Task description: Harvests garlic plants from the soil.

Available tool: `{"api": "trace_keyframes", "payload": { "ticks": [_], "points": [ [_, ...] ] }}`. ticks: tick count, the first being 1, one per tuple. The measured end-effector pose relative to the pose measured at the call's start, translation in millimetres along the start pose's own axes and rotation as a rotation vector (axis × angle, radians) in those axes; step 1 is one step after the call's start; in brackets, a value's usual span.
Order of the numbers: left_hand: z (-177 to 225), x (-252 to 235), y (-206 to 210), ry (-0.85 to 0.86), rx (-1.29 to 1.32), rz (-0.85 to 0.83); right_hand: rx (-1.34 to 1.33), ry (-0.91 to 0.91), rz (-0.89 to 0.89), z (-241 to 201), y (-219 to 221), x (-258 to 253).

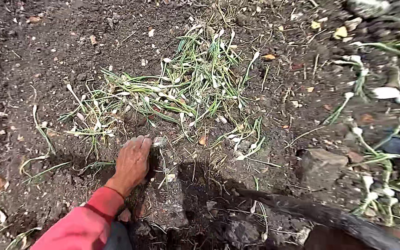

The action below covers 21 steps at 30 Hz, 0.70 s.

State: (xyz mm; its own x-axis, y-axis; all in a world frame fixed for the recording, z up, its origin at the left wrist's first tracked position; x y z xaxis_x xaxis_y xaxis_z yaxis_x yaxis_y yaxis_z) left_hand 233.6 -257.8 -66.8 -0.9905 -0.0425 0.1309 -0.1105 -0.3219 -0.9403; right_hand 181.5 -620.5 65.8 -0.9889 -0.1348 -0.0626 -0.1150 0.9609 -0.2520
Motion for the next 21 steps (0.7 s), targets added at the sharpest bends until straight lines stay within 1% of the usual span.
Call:
{"api": "trace_keyframes", "payload": {
  "ticks": [1,3,4,5,6,8,10,12,14,16,19,21],
  "points": [
    [1,6,3,-0.119,0.024,-0.035,0.07,0.015,0.021,20,-13,-2],
    [0,15,33,-0.393,0.036,-0.252,0.24,0.018,0.097,71,-23,1],
    [0,20,51,-0.5,0.03,-0.367,0.284,0.01,0.142,92,-26,3],
    [2,22,67,-0.575,0.03,-0.44,0.291,0.014,0.16,103,-27,4],
    [3,21,80,-0.624,0.03,-0.465,0.285,0.015,0.16,108,-28,3],
    [11,28,97,-0.702,0.027,-0.456,0.297,0.027,0.113,108,-29,11],
    [16,29,99,-0.777,0.017,-0.446,0.343,0.016,0.063,107,-26,12],
    [15,28,96,-0.845,0.006,-0.489,0.401,-0.007,0.026,103,-21,7],
    [17,28,81,-0.862,0.007,-0.518,0.453,-0.053,0.026,93,-16,-1],
    [26,30,51,-0.837,0.034,-0.497,0.477,-0.089,0.057,88,-17,-5],
    [37,42,-11,-0.727,0.011,-0.482,0.45,-0.097,0.079,86,-16,-6],
    [37,59,-56,-0.681,-0.017,-0.479,0.45,-0.064,0.055,86,-15,-5]
  ]
}}
Point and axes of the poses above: each hand's wrist, its own x-axis away from the middle knuckle, its own y-axis out of the palm, z = x × y, the point moved 9 cm from there along -x, towards the middle knuckle, and after that the axes turned 9 degrees about -y, right-handed, at the moved point
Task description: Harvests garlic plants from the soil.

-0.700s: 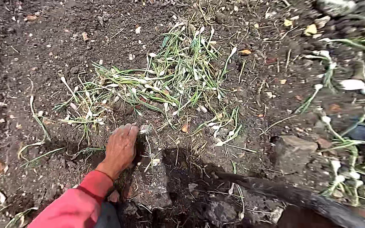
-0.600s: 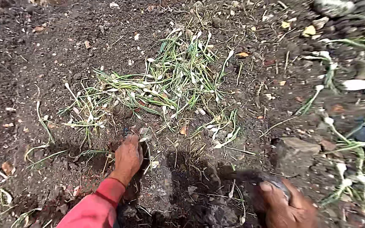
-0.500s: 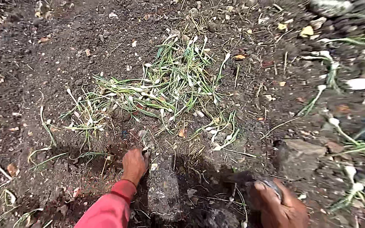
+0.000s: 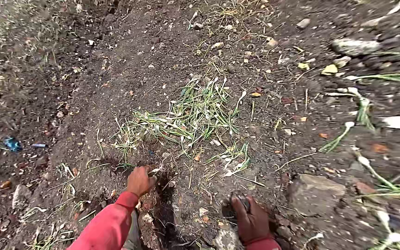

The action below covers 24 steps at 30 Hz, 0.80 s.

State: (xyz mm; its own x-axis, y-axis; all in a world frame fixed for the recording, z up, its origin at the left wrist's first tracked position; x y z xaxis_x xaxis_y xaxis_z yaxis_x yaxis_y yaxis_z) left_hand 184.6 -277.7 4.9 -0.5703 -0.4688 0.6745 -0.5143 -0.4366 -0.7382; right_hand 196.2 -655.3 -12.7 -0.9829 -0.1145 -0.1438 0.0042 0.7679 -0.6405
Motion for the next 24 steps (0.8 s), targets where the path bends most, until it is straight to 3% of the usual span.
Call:
{"api": "trace_keyframes", "payload": {
  "ticks": [3,7,10,12,15,18,20,22,24],
  "points": [
    [-45,48,-35,-0.007,0.042,0.04,0.011,0.123,-0.182,1,11,2],
    [-96,93,-42,-0.072,0.217,0.099,-0.023,0.178,-0.611,-18,34,-24],
    [-120,94,-19,-0.082,0.425,0.125,-0.245,0.018,-0.428,-82,14,-59],
    [-127,78,3,-0.081,0.566,0.128,-0.597,-0.076,-0.276,-135,-1,-84],
    [-119,42,27,-0.103,0.641,0.121,-1.116,-0.239,-0.203,-224,-10,-127],
    [-102,-1,43,-0.074,0.566,0.143,-1.224,-0.369,-0.215,-273,21,-159],
    [-90,-27,50,-0.055,0.508,0.147,-1.083,-0.328,-0.291,-256,90,-155],
    [-77,-46,51,-0.037,0.477,0.182,-0.817,-0.224,-0.33,-184,185,-112],
    [-61,-59,47,-0.003,0.452,0.246,-0.666,-0.173,-0.284,-116,233,-55]
  ]
}}
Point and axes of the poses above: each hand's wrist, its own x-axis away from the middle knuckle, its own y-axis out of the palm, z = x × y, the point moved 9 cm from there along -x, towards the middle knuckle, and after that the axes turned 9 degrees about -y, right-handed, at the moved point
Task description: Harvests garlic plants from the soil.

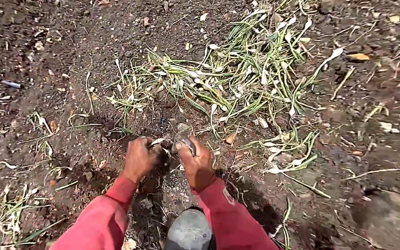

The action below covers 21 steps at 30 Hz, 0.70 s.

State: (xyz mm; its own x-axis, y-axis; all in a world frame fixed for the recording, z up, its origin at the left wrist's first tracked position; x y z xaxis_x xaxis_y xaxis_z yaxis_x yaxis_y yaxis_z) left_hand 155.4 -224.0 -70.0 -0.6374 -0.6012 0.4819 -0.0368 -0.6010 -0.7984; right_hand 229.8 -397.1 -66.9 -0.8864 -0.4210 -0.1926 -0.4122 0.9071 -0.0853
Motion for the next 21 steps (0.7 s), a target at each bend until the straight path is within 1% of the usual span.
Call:
{"api": "trace_keyframes", "payload": {
  "ticks": [1,3,5,6,7,8,9,11,13,14,15,16,17,18,19,21],
  "points": [
    [10,-7,3,0.037,-0.029,0.019,0.028,-0.008,0.037,15,-2,21],
    [23,-5,22,0.103,-0.151,0.03,0.006,-0.007,0.08,16,-16,54],
    [33,-4,56,0.137,-0.297,-0.007,-0.036,-0.005,0.127,-4,-32,49],
    [31,-4,71,0.117,-0.359,-0.044,-0.054,-0.005,0.126,-19,-40,41],
    [26,-2,83,0.097,-0.389,-0.068,-0.077,-0.023,0.121,-38,-53,36],
    [23,2,85,0.095,-0.369,-0.046,-0.096,-0.052,0.11,-60,-71,33],
    [21,6,79,0.109,-0.315,0.009,-0.108,-0.074,0.1,-81,-91,30],
    [17,17,55,0.163,-0.186,0.108,-0.202,-0.044,0.104,-111,-129,23],
    [17,30,32,0.251,-0.064,0.178,-0.25,-0.009,0.114,-122,-145,1],
    [19,35,25,0.292,-0.032,0.193,-0.206,-0.003,0.086,-117,-138,-11],
    [24,38,23,0.326,-0.025,0.175,-0.113,-0.005,0.053,-100,-123,-18],
    [32,40,26,0.351,-0.034,0.142,-0.02,0.007,0.021,-70,-105,-15],
    [43,42,31,0.364,-0.057,0.112,0.071,0.043,0.008,-37,-90,-3],
    [55,43,39,0.372,-0.095,0.091,0.116,0.076,0.007,-13,-81,13],
    [67,41,46,0.383,-0.147,0.085,0.131,0.082,0.028,-1,-79,28],
    [86,44,67,0.413,-0.262,0.076,0.128,0.072,0.109,1,-87,61]
  ]
}}
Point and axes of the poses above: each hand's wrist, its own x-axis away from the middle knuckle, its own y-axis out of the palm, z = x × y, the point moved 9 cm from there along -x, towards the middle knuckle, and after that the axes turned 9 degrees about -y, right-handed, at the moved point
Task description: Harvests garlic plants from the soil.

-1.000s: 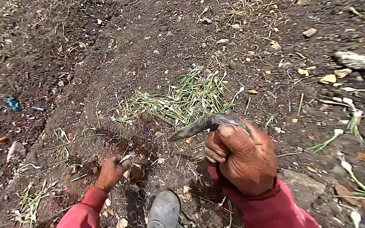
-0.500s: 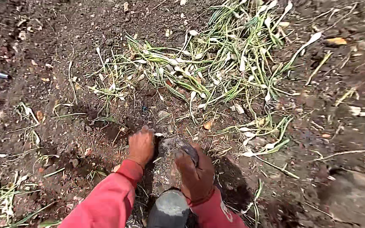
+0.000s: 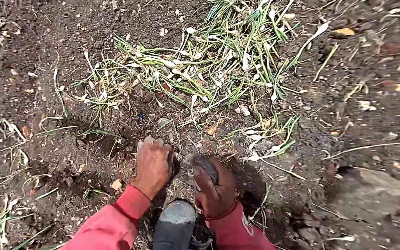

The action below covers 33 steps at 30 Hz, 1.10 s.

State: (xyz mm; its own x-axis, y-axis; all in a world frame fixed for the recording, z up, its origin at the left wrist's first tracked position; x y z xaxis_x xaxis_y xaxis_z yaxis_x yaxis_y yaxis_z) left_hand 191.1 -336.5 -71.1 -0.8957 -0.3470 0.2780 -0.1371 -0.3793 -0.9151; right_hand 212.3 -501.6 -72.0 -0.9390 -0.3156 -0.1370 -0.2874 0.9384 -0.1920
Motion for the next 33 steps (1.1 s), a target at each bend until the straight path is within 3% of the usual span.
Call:
{"api": "trace_keyframes", "payload": {
  "ticks": [3,5,7,9,12,15,17,21,25,28,31,33],
  "points": [
    [33,-3,48,0.127,-0.15,-0.062,-0.05,-0.018,0.098,-13,-25,15],
    [38,5,80,0.156,-0.229,-0.187,-0.024,-0.014,0.103,-37,-45,20],
    [40,5,79,0.131,-0.243,-0.171,0.019,-0.002,0.097,-68,-80,28],
    [42,-8,49,0.095,-0.177,-0.032,0.032,0.012,0.091,-91,-113,36],
    [41,-61,16,-0.107,-0.079,0.02,0.06,0.086,0.059,-76,-123,40],
    [40,-118,28,-0.359,0.009,-0.061,0.12,0.072,0.1,-23,-99,46],
    [38,-132,41,-0.415,0.061,-0.08,0.124,0.062,0.093,-24,-95,37],
    [29,-113,26,-0.251,0.239,-0.025,0.053,0.047,0.069,-91,-136,9],
    [28,-54,-4,0.067,0.336,-0.014,-0.384,0.001,0.118,-133,-163,-55],
    [38,-29,9,0.129,0.33,-0.156,-0.185,-0.055,0.059,-88,-117,-75],
    [63,-27,24,0.152,0.195,-0.266,0.054,0.059,0.098,7,-77,-20],
    [84,-25,34,0.19,0.048,-0.272,0.048,0.119,0.167,20,-80,15]
  ]
}}
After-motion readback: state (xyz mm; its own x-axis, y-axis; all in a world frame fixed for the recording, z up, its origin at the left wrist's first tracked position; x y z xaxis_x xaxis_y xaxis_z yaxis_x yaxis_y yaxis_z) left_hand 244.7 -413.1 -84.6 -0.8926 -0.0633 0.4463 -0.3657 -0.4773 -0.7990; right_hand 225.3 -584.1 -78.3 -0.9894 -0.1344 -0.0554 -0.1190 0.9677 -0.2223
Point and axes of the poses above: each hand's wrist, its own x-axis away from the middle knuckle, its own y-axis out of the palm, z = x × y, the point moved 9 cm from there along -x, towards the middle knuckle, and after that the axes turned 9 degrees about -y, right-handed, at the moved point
